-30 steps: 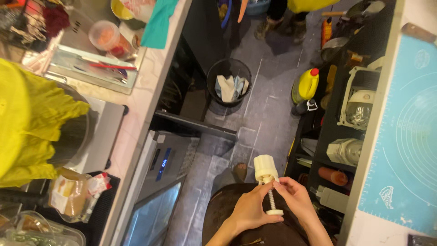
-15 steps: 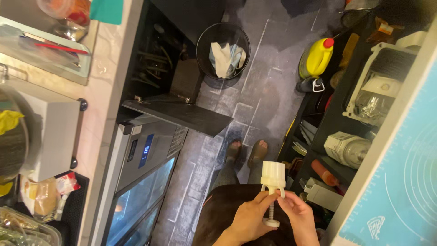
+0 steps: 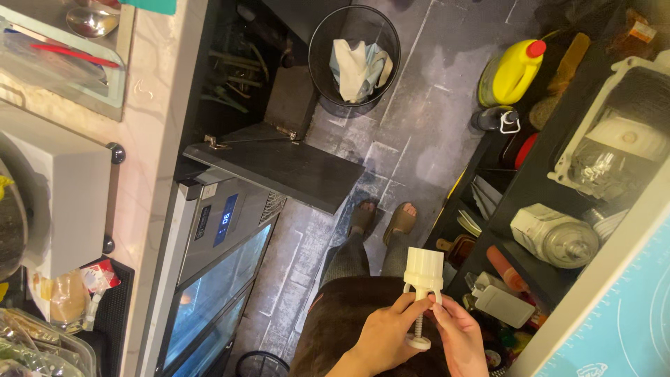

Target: The person prepares mooncakes by flattening dough by hand, inserting a yellow filling, and then using a handheld mold press to shape the cakes and place them onto a lined baking tray.

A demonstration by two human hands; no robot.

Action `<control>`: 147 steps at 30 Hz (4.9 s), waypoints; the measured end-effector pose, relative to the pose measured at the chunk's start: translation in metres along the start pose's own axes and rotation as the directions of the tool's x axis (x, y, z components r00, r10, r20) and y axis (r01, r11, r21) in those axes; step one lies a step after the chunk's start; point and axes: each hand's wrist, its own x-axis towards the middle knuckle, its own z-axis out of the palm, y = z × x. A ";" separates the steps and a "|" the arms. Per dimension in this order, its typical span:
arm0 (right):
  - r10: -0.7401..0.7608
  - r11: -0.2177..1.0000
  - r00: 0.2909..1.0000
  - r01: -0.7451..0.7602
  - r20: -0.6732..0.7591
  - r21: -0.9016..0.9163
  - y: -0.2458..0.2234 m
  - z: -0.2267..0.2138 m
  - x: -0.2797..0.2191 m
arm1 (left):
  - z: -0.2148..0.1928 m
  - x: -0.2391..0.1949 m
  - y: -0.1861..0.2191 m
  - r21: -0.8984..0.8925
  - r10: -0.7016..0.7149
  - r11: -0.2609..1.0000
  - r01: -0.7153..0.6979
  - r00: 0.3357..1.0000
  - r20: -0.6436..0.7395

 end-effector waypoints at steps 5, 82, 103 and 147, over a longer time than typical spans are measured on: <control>0.015 1.000 1.000 -0.015 0.011 -0.019 -0.005 0.009 0.003 | -0.006 0.000 -0.004 -0.011 0.026 1.000 -0.026 0.999 -0.026; -0.248 0.946 0.964 0.262 0.091 -0.191 -0.260 0.087 0.042 | -0.120 0.204 0.082 -0.088 0.221 0.972 -0.219 0.975 0.012; -0.271 0.933 0.962 0.273 -0.043 0.236 -0.260 0.010 0.038 | -0.118 0.242 0.139 -0.021 0.339 0.941 -0.338 0.938 0.078; -0.466 0.716 0.784 0.607 -0.410 0.346 -0.060 0.052 -0.103 | -0.056 0.086 0.072 -0.024 0.596 0.775 -0.631 0.719 0.358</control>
